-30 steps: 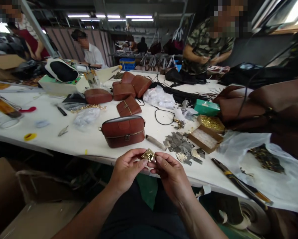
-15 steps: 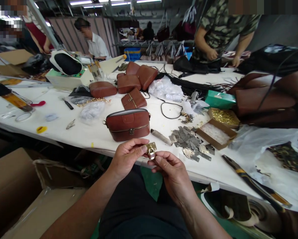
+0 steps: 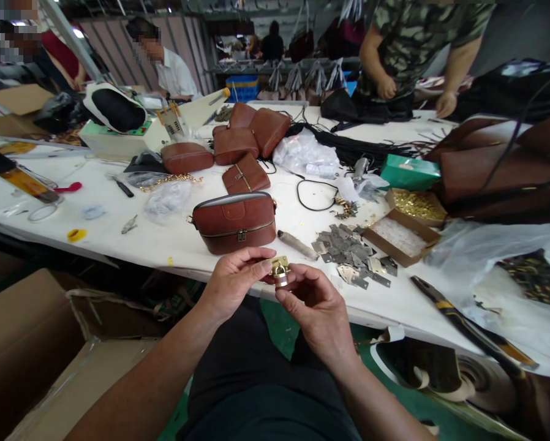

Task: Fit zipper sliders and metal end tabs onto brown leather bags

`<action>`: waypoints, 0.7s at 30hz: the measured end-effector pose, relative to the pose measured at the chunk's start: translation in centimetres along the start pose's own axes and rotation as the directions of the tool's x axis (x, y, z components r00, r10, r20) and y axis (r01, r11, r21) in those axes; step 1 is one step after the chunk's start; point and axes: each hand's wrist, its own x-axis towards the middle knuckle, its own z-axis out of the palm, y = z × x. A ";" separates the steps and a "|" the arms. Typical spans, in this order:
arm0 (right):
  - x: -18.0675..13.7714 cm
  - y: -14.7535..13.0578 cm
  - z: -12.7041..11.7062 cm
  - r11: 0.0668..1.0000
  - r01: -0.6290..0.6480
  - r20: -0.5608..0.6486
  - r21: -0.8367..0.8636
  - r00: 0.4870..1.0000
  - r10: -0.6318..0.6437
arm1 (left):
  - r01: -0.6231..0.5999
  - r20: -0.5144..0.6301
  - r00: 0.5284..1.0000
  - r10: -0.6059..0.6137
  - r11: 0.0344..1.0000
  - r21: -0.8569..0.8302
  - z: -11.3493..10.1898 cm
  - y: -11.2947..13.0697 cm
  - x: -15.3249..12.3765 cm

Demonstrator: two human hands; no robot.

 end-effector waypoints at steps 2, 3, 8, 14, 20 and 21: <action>0.1 -0.4 -0.2 0.983 0.085 0.008 -0.160 0.996 -0.085 | 0.002 0.009 1.000 -0.002 1.000 0.008 -0.1 0.0 0.0; 0.2 -0.6 -0.4 0.962 0.128 0.019 -0.239 0.992 -0.127 | 0.004 0.016 1.000 -0.004 1.000 0.009 -0.1 0.0 -0.1; 1.5 -2.2 -1.5 0.891 0.181 0.055 -0.416 0.983 -0.175 | 0.123 0.131 0.984 -0.124 0.992 0.018 -0.4 0.2 -0.3; 2.6 -1.7 -2.5 0.964 0.043 -0.064 -0.261 0.996 -0.061 | 0.308 0.235 0.930 -0.282 0.948 -0.080 -0.3 0.3 -0.9; 1.0 -1.8 -3.0 0.930 0.193 0.235 -0.313 0.964 -0.121 | 0.351 0.297 0.902 -0.312 0.933 -0.085 -0.9 0.0 -0.6; 0.9 -1.9 -3.0 0.914 0.233 0.270 -0.332 0.952 -0.145 | 0.348 0.294 0.904 -0.311 0.934 -0.081 -0.9 0.0 -0.5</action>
